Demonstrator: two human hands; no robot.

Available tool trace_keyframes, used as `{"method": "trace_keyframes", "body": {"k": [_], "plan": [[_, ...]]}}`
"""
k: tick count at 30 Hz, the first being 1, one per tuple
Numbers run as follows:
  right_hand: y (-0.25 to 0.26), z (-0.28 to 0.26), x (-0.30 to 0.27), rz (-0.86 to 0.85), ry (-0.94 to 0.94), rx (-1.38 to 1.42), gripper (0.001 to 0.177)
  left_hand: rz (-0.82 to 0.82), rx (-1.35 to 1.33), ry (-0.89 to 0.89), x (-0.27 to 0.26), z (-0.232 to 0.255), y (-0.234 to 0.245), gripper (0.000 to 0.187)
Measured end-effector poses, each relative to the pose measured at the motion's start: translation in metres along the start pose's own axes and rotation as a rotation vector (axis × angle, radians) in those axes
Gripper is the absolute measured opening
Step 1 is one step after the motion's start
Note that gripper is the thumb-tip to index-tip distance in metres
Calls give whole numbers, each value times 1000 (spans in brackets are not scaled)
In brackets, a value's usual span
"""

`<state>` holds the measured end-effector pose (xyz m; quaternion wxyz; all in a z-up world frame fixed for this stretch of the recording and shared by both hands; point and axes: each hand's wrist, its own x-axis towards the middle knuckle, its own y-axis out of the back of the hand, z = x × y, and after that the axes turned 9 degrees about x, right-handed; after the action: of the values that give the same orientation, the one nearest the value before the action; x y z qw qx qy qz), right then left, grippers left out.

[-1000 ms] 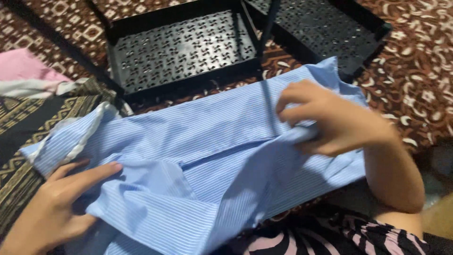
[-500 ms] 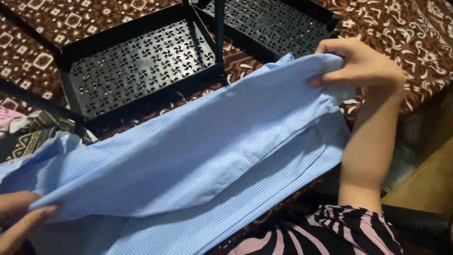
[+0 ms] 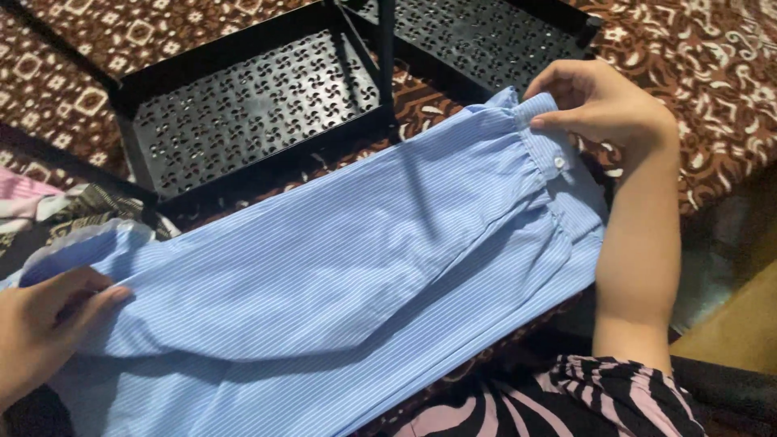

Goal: Folding a blue striped button-down shirt on a flat surface.

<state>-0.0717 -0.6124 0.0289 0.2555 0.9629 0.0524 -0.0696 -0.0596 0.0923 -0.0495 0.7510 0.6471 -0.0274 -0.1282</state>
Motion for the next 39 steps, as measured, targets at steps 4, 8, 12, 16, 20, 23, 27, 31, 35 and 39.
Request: {"method": "trace_keyframes", "body": {"k": [4,8,12,16,20,23,27,31,35,39], "plan": [[-5,-3,0,76,-31,-29,30,-22,66,42,-5,28,25,28],[-6,-4,-2,89,-40,-13,32,-58,74,67,-6,37,30,31],[-8,-10,-5,105,-29,-45,33,-50,137,67,-7,41,33,32],[-10,-14,-8,101,-48,-82,35,-119,255,89,-7,56,43,31],[-13,2,2,247,5,-290,31,-72,138,70,-8,45,36,31],[-15,11,11,360,209,-474,30,-27,71,22,-6,32,21,31],[-37,-9,18,394,342,-616,26,-46,156,71,-3,28,12,30],[-44,-4,22,379,348,-646,25,-20,40,53,-1,12,-2,29],[-45,0,26,390,345,-641,16,-10,24,38,-1,4,-9,27],[-44,0,26,507,364,-617,17,-22,124,61,1,1,-15,26]]}}
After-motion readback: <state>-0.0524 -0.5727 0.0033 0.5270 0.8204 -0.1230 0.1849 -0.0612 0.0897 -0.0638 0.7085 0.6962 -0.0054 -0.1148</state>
